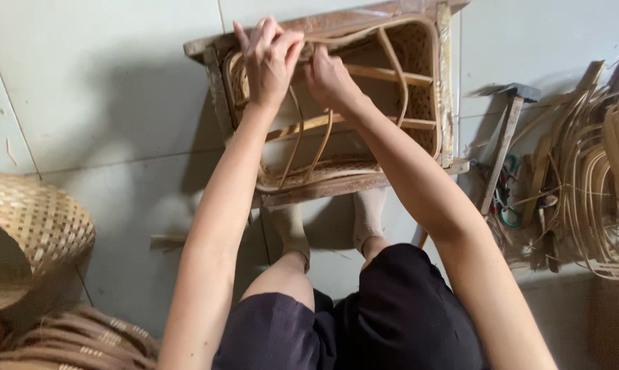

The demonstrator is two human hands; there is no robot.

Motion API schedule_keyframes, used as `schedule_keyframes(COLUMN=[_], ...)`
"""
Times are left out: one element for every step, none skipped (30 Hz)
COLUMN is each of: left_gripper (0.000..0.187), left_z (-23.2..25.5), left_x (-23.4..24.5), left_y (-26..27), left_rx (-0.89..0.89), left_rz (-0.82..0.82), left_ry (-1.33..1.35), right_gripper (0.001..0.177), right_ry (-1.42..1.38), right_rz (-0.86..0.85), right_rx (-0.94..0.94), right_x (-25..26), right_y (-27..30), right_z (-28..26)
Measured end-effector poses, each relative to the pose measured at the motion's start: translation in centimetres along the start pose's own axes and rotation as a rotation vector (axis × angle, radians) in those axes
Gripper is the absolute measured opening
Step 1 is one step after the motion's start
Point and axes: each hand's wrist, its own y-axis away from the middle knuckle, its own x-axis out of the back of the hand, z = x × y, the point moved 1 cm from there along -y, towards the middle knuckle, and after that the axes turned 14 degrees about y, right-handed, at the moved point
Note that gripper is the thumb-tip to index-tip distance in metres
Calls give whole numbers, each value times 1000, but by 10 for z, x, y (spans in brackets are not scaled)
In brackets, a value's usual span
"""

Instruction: The person assembles a rectangular woven basket by inserting and securing wooden frame pieces into a wooden mold. They use a hammer to tap the frame pieces into place and adjust the basket's position within the mold.

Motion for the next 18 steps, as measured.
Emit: schedule_keyframes(left_gripper=[13, 15, 17, 19, 26, 33, 41, 34, 28, 22, 22, 23, 26, 25, 25, 25, 21, 17], left_z=[3, 7, 10, 15, 19, 23, 26, 26, 27, 26, 24, 21, 17, 13, 9, 7, 5, 3], left_x=[0, -2, -5, -9, -16, -26, -33, -39, -46, -50, -52, -52, -52, -53, -55, -57, -59, -62], left_y=[-5, -10, -14, -16, -17, -18, -16, -18, -19, -23, -26, -24, -24, -20, -17, -14, -11, -10], left_rx=[20, 18, 15, 20, -7, -35, -62, 2, 66, 124, 89, 58, 28, 8, -12, -33, -38, -45], left_rz=[-19, -18, -17, -17, -56, -101, -145, -196, -248, -298, -290, -282, -273, -265, -257, -252, -262, -268], left_ry=[6, 6, 6, 6, 3, 3, 3, 29, 55, 74, 51, 24, -4, -31, -58, -82, -80, -77], right_gripper=[27, 18, 15, 21, 27, 39, 52, 59, 67, 75, 71, 68, 65, 64, 63, 61, 58, 55], right_ry=[37, 120, 203, 288, 342, 393, 443, 509, 575, 640, 661, 678, 695, 693, 692, 691, 684, 681], right_rz=[9, -27, -63, -106, 22, 147, 271, 276, 280, 291, 270, 247, 224, 221, 218, 213, 196, 181], right_rx=[48, 17, -15, -46, 68, 178, 290, 362, 434, 508, 519, 535, 551, 557, 564, 567, 560, 553], right_x=[14, 29, 44, 56, 67, 77, 81, 83, 84, 84, 83, 80, 77, 73, 69, 66, 64, 64], right_y=[5, 10, 13, 17, 14, 9, 6, 0, -7, -15, -22, -27, -32, -34, -36, -34, -33, -32], right_z=[-1, 2, 8, 15, 21, 29, 37, 43, 50, 55, 61, 64, 67, 70, 74, 77, 79, 81])
